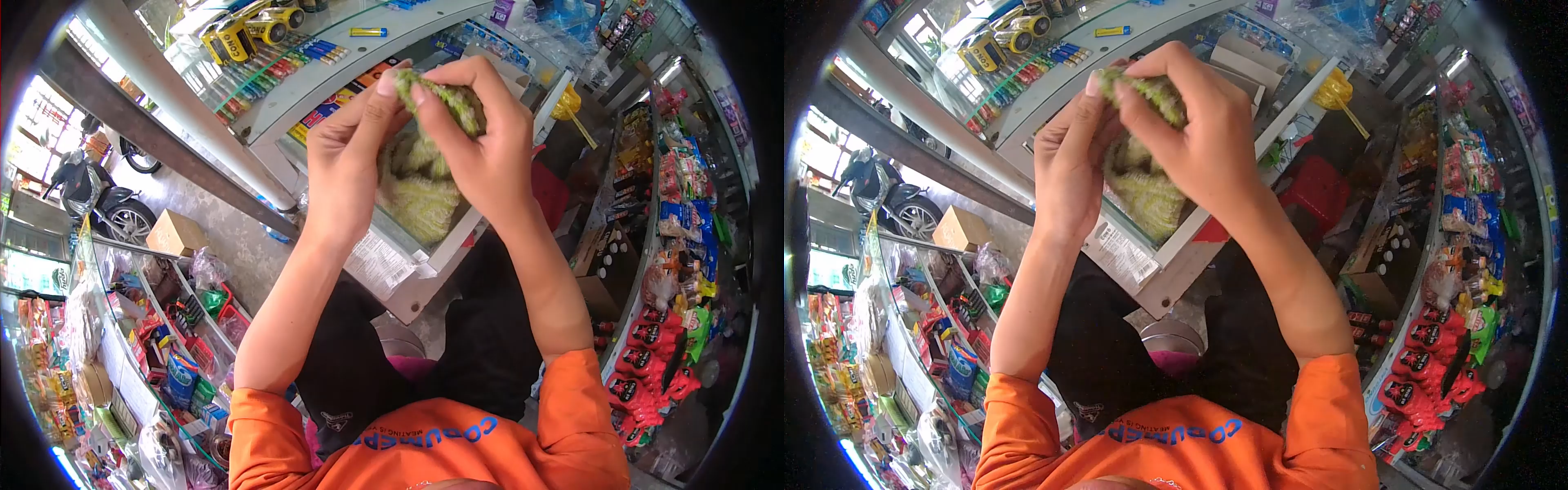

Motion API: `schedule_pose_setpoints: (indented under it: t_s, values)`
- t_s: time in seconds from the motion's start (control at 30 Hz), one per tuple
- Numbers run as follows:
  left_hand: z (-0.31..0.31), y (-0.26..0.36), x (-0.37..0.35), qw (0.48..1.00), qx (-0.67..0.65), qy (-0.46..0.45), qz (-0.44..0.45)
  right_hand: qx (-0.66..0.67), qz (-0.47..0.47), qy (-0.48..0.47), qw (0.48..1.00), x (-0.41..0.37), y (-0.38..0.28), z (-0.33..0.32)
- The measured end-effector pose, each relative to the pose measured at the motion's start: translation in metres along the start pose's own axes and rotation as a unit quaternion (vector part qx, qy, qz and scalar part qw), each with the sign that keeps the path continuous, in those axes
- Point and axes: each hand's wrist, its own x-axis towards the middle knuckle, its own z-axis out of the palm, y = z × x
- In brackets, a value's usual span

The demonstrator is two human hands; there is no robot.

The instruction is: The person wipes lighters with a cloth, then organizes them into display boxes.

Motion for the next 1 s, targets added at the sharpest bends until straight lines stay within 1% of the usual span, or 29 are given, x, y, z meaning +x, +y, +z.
schedule_pose_setpoints:
  t_s: [0.03, 0.1, 0.17, 0.23, 0.3, 0.37, 0.4, 0.43, 0.47, 0.5, 0.53, 0.57, 0.63, 0.67, 0.7, 0.77, 0.8, 0.87, 0.9, 1.0]
  values:
    - [0.001, 0.001, 0.002, 1.0, -0.003, 0.006, -0.005, -0.001, -0.001, 0.0, 1.0, -0.001, 0.004, -0.002]
    - [0.002, 0.005, 0.0, 1.0, 0.011, 0.0, 0.017, -0.029, 0.072, -0.002, 0.997, 0.0, 0.008, -0.005]
    - [0.0, 0.003, -0.001, 0.999, 0.034, -0.016, -0.001, -0.014, 0.058, -0.004, 0.998, 0.001, 0.0, -0.004]
    - [0.001, 0.004, -0.001, 0.999, 0.04, -0.019, -0.014, 0.004, -0.01, 0.006, 1.0, 0.002, -0.002, -0.003]
    - [0.003, 0.003, 0.0, 0.999, 0.031, -0.012, 0.012, -0.019, -0.006, 0.009, 1.0, 0.002, 0.005, -0.007]
    - [0.003, 0.005, 0.002, 0.999, 0.028, -0.022, 0.013, -0.03, 0.051, -0.001, 0.998, 0.002, 0.004, -0.01]
    - [0.004, 0.006, 0.0, 0.999, 0.034, -0.026, 0.008, -0.021, 0.036, -0.005, 0.999, 0.003, -0.005, -0.01]
    - [0.004, 0.006, -0.003, 0.999, 0.041, -0.028, -0.002, -0.02, 0.04, -0.006, 0.999, 0.002, -0.004, -0.007]
    - [0.003, 0.004, -0.004, 0.999, 0.042, -0.027, -0.009, -0.013, 0.02, -0.006, 1.0, 0.0, -0.001, -0.005]
    - [0.002, 0.003, -0.002, 1.0, 0.027, -0.008, -0.002, -0.008, -0.002, -0.004, 1.0, 0.0, 0.002, -0.005]
    - [0.002, 0.002, 0.0, 1.0, 0.01, 0.009, 0.009, -0.027, 0.028, -0.022, 0.999, -0.001, 0.012, -0.006]
    - [0.0, 0.003, 0.001, 1.0, 0.008, 0.006, 0.008, -0.031, 0.028, -0.02, 0.999, -0.004, 0.019, -0.01]
    - [-0.003, 0.007, 0.005, 0.997, 0.033, 0.04, 0.052, -0.13, -0.006, -0.123, 0.984, -0.004, 0.028, -0.016]
    - [-0.001, 0.009, 0.005, 0.996, 0.047, 0.063, 0.051, -0.127, -0.025, -0.13, 0.983, -0.005, 0.031, -0.016]
    - [-0.002, 0.008, 0.006, 0.996, 0.046, 0.063, 0.048, -0.128, -0.022, -0.13, 0.983, -0.004, 0.03, -0.014]
    - [-0.006, 0.007, 0.006, 0.996, 0.068, 0.051, 0.033, -0.077, -0.05, -0.061, 0.994, 0.003, 0.024, -0.013]
    - [-0.005, 0.007, 0.005, 0.996, 0.068, 0.053, 0.032, -0.075, -0.031, -0.055, 0.995, 0.004, 0.017, -0.016]
    - [-0.001, 0.008, 0.003, 0.992, 0.112, 0.015, 0.05, -0.066, -0.047, -0.076, 0.994, 0.004, 0.019, -0.021]
    - [0.001, 0.008, 0.002, 0.992, 0.113, 0.016, 0.05, -0.058, -0.063, -0.094, 0.992, 0.005, 0.019, -0.022]
    - [0.002, 0.01, 0.001, 0.994, 0.103, -0.007, 0.023, -0.058, -0.08, -0.089, 0.991, 0.006, 0.017, -0.022]
